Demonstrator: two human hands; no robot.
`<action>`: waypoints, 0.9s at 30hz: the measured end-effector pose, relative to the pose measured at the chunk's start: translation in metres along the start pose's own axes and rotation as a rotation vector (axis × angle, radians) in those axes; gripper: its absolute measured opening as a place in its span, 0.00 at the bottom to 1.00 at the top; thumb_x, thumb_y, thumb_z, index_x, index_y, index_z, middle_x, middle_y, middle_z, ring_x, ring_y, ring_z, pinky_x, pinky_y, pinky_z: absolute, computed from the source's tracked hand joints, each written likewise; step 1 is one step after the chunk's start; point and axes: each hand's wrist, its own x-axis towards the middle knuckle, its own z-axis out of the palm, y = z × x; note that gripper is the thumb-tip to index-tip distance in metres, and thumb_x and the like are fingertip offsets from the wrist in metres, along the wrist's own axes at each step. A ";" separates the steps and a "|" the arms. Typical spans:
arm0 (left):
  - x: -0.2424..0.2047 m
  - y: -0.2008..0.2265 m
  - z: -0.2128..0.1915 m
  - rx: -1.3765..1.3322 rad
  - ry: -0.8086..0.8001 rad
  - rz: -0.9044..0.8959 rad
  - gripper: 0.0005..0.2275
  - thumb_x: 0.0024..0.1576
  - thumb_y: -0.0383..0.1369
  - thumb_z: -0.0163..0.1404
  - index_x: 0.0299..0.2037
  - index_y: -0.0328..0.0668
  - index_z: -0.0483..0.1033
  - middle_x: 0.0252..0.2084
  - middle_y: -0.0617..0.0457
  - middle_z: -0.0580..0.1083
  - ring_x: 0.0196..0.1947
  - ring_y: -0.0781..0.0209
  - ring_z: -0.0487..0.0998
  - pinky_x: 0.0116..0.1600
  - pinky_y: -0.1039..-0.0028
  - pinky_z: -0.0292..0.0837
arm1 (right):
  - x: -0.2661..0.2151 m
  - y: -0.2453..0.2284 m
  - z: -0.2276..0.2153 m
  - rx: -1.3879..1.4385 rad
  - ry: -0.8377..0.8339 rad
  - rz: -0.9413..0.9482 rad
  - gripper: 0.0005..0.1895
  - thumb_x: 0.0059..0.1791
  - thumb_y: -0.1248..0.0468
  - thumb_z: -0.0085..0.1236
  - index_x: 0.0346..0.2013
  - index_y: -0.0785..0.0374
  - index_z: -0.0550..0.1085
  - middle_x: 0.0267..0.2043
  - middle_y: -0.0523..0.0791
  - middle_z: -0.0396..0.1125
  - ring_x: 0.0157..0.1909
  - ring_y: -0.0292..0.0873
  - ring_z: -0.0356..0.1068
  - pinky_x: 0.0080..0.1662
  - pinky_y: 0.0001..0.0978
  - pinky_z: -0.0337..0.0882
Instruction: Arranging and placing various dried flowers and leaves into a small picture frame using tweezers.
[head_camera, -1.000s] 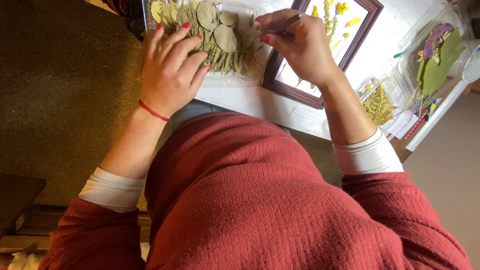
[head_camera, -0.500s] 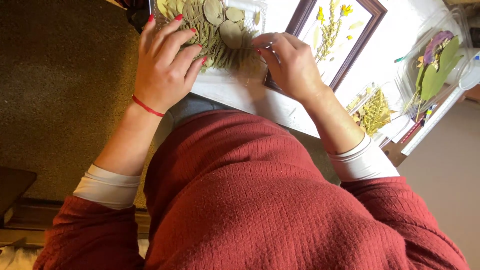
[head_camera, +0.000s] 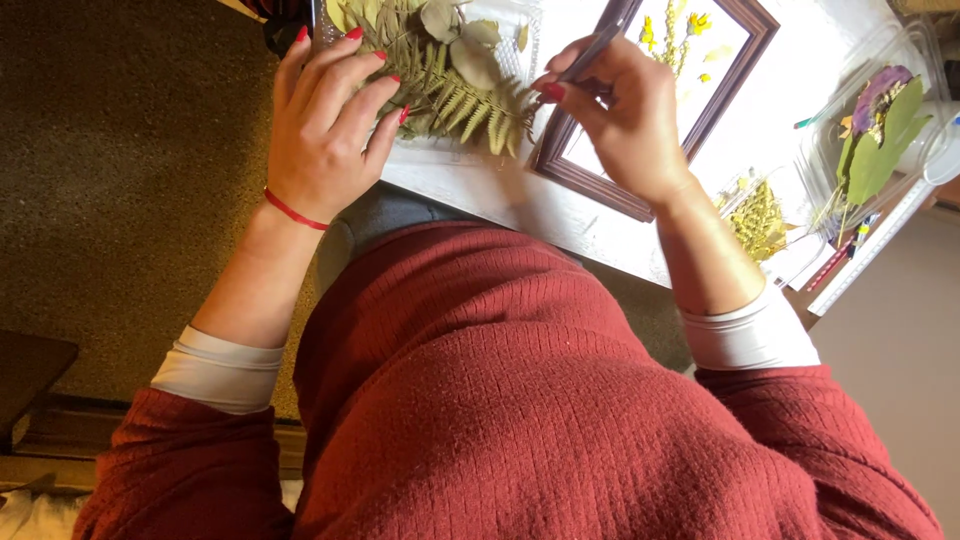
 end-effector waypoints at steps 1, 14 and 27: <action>0.000 0.000 -0.002 -0.017 0.017 0.001 0.10 0.63 0.28 0.61 0.52 0.37 0.78 0.59 0.48 0.71 0.68 0.50 0.68 0.77 0.48 0.56 | 0.001 0.003 -0.004 0.202 -0.005 0.099 0.08 0.59 0.76 0.58 0.53 0.69 0.72 0.50 0.50 0.74 0.55 0.43 0.77 0.59 0.33 0.79; 0.017 -0.002 0.001 -0.218 0.157 -0.083 0.24 0.64 0.25 0.62 0.68 0.35 0.64 0.67 0.42 0.71 0.69 0.44 0.70 0.76 0.56 0.62 | 0.027 0.001 -0.059 0.616 -0.150 0.575 0.13 0.56 0.74 0.56 0.56 0.70 0.75 0.45 0.48 0.76 0.41 0.36 0.75 0.45 0.25 0.75; 0.010 0.004 0.009 -0.626 0.381 -0.502 0.12 0.65 0.22 0.57 0.57 0.33 0.72 0.55 0.47 0.78 0.57 0.55 0.81 0.63 0.69 0.78 | 0.029 0.006 -0.047 0.887 -0.090 0.630 0.14 0.56 0.74 0.52 0.58 0.71 0.74 0.45 0.48 0.76 0.40 0.37 0.75 0.45 0.28 0.75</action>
